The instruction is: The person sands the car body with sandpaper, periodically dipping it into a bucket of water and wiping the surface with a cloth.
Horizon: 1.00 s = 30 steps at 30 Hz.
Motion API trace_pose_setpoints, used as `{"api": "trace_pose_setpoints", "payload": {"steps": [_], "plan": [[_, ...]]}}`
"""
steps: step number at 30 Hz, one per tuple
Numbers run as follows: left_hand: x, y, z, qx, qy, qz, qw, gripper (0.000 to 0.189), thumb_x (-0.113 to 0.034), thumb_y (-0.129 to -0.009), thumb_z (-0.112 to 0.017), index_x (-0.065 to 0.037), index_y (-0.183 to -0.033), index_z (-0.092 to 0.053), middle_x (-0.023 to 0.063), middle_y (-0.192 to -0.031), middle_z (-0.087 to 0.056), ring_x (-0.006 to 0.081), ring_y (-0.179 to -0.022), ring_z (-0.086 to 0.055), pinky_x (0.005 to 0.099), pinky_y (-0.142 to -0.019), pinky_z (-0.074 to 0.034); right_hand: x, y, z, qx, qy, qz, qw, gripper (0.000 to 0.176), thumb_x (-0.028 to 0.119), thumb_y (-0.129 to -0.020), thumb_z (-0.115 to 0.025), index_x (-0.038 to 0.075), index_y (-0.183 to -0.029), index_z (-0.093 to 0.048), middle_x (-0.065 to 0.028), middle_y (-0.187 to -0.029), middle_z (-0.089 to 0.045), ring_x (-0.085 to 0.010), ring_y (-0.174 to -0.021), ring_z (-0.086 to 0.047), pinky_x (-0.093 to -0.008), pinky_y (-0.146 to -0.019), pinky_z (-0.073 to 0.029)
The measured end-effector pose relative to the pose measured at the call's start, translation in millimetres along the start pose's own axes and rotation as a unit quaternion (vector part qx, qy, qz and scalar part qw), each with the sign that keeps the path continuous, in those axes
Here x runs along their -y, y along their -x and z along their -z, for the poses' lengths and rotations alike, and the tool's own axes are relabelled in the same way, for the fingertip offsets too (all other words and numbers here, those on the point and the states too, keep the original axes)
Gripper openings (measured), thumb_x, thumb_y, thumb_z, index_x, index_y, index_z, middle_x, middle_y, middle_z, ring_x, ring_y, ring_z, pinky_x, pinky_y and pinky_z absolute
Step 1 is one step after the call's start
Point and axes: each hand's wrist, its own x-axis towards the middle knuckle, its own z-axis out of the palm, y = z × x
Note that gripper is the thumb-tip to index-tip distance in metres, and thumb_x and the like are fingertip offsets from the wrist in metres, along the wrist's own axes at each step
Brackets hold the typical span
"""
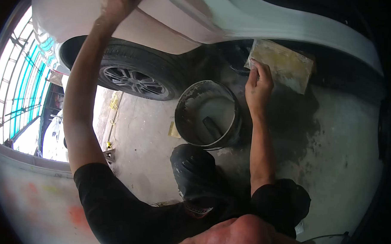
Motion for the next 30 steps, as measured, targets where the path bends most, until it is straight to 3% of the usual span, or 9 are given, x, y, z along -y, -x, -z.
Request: {"api": "trace_pose_setpoints", "payload": {"steps": [1, 3, 7, 9, 14, 17, 21, 24, 30], "plan": [[-8.7, 3.2, -23.4, -0.006, 0.065, -0.108, 0.992, 0.042, -0.033, -0.088, -0.075, -0.013, -0.123, -0.063, 0.0161, -0.133, -0.054, 0.0372, -0.119, -0.052, 0.0534, -0.101, -0.04, -3.2, -0.6, 2.4, -0.007, 0.0, 0.001, 1.0, 0.02, -0.004, -0.094, -0.06, 0.0, -0.112, -0.069, -0.0154, -0.101, -0.068, -0.0327, -0.094, -0.069, -0.04, -0.082, -0.054], [-38.8, 35.7, -57.6, -0.064, 0.091, -0.149, 0.983, 0.04, -0.022, -0.081, -0.077, -0.027, -0.12, -0.07, 0.008, -0.11, -0.067, 0.0308, -0.101, -0.061, 0.048, -0.086, -0.047, -12.2, -0.4, 8.6, -0.021, 0.001, 0.0, 1.0, 0.019, -0.004, -0.095, -0.06, -0.001, -0.112, -0.069, -0.0153, -0.101, -0.068, -0.0326, -0.094, -0.069, -0.0399, -0.082, -0.054], [-148.4, 57.1, -56.1, 0.127, 0.067, -0.129, 0.981, 0.036, -0.025, -0.09, -0.062, -0.022, -0.126, -0.062, 0.0028, -0.118, -0.061, 0.0263, -0.11, -0.056, 0.0473, -0.093, -0.045, -23.6, -1.6, 18.7, -0.037, 0.019, 0.007, 0.999, 0.018, -0.004, -0.095, -0.059, -0.001, -0.11, -0.069, -0.016, -0.102, -0.069, -0.0335, -0.094, -0.069, -0.0398, -0.083, -0.054], [-191.8, 66.2, -81.3, 0.106, 0.078, -0.161, 0.978, 0.037, -0.023, -0.09, -0.061, -0.024, -0.128, -0.059, 0.004, -0.117, -0.06, 0.0254, -0.11, -0.055, 0.0463, -0.096, -0.043, -23.7, -1.9, 20.5, -0.033, 0.013, -0.005, 0.999, 0.018, -0.004, -0.096, -0.058, -0.001, -0.11, -0.069, -0.0165, -0.102, -0.069, -0.0345, -0.095, -0.068, -0.0398, -0.083, -0.054], [-263.3, 58.5, -87.4, 0.073, 0.29, 0.023, 0.954, 0.026, -0.021, -0.088, -0.063, -0.02, -0.114, -0.065, 0.0073, -0.109, -0.058, 0.0279, -0.104, -0.056, 0.044, -0.087, -0.041, -7.0, 13.7, 20.4, 0.008, -0.066, -0.119, 0.991, 0.018, -0.002, -0.097, -0.059, -0.001, -0.111, -0.069, -0.0135, -0.106, -0.07, -0.0263, -0.098, -0.068, -0.0361, -0.089, -0.052], [-272.3, 93.3, -76.3, 0.028, 0.363, -0.033, 0.931, 0.023, -0.021, -0.084, -0.07, -0.018, -0.107, -0.066, 0.0094, -0.106, -0.058, 0.028, -0.102, -0.056, 0.0455, -0.084, -0.04, -4.6, 21.9, 13.8, -0.029, -0.243, -0.266, 0.932, 0.017, 0.001, -0.098, -0.061, -0.002, -0.112, -0.069, -0.0099, -0.108, -0.07, -0.0201, -0.099, -0.066, -0.0342, -0.093, -0.05], [-305.1, 178.1, -34.8, 0.101, 0.486, 0.131, 0.858, 0.021, -0.011, -0.084, -0.077, -0.012, -0.101, -0.066, 0.0116, -0.095, -0.059, 0.0326, -0.088, -0.057, 0.0453, -0.075, -0.045, -16.6, 33.1, 12.7, -0.123, -0.438, -0.381, 0.805, 0.02, 0.005, -0.097, -0.066, -0.003, -0.114, -0.068, -0.0082, -0.107, -0.069, -0.0174, -0.099, -0.064, -0.0329, -0.093, -0.05], [-343.2, 261.6, -20.7, 0.19, 0.572, 0.259, 0.755, 0.018, -0.008, -0.084, -0.077, -0.008, -0.1, -0.068, 0.0141, -0.096, -0.064, 0.0347, -0.092, -0.061, 0.045, -0.08, -0.05, -24.7, 40.5, 15.5, -0.094, -0.439, -0.414, 0.792, 0.024, 0.008, -0.095, -0.069, -0.003, -0.116, -0.067, -0.009, -0.104, -0.069, -0.0179, -0.096, -0.064, -0.0328, -0.091, -0.051], [-442.1, 357.3, -68.7, 0.376, 0.665, 0.149, 0.628, 0.026, -0.024, -0.089, -0.072, -0.004, -0.106, -0.072, 0.0197, -0.11, -0.07, 0.0352, -0.108, -0.066, 0.0457, -0.094, -0.052, -16.8, 57.3, 8.9, -0.02, -0.236, -0.364, 0.901, 0.025, 0.01, -0.096, -0.067, -0.003, -0.117, -0.067, -0.0112, -0.108, -0.071, -0.021, -0.097, -0.067, -0.0357, -0.092, -0.051]]}}
